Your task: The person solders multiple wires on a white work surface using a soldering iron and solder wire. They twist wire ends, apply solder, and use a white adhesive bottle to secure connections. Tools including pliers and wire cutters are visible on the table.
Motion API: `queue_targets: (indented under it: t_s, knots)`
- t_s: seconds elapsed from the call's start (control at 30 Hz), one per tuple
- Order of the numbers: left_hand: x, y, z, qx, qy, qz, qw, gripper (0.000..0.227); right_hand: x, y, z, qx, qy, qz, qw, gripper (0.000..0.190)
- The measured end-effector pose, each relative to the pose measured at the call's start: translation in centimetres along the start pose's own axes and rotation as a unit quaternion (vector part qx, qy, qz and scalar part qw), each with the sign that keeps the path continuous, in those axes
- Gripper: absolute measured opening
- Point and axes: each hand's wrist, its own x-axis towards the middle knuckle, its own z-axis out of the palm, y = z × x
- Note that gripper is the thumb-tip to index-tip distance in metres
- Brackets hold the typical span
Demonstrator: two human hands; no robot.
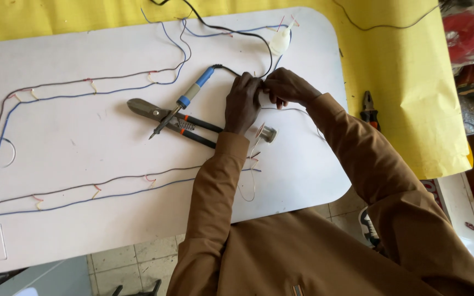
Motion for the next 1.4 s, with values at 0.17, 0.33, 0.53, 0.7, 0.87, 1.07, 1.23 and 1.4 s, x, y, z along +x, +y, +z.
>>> queue_targets:
  t_s: [0.17,0.33,0.53,0.7,0.87,1.07,1.23,1.4]
  knots:
    - [0.4,-0.5,0.2,-0.018,-0.002,-0.007,1.0,0.01,-4.1,-3.3,-1.3,-0.161,0.006,-0.036,0.986,0.032]
    - [0.8,0.2,-0.4,-0.041,-0.014,-0.058,0.997,0.011,-4.2,-0.8,1.3,-0.469,0.314,-0.351,0.747,0.027]
    - [0.8,-0.6,0.6,-0.032,-0.018,-0.086,0.996,0.009,-3.5,-0.7,1.2,-0.443,0.34,-0.443,0.702,0.009]
    - [0.6,-0.4,0.4,-0.03,-0.016,-0.081,0.996,0.004,-3.5,-1.1,1.4,-0.434,0.334,-0.428,0.719,0.016]
    - [1.1,0.0,0.0,-0.005,-0.02,-0.062,0.998,0.007,-2.8,-1.8,0.3,-0.351,0.24,-0.303,0.853,0.016]
    - [0.9,0.9,-0.3,-0.011,-0.015,-0.06,0.998,0.007,-2.1,-1.8,0.4,-0.269,0.118,-0.025,0.956,0.016]
    - [0.5,-0.1,0.6,-0.011,-0.011,-0.083,0.996,0.007,-5.1,-1.8,2.3,-0.364,0.386,-0.268,0.804,0.01]
    - [0.7,-0.1,0.7,-0.018,-0.014,-0.089,0.996,0.004,-5.1,-0.6,3.5,-0.375,0.404,-0.364,0.751,0.003]
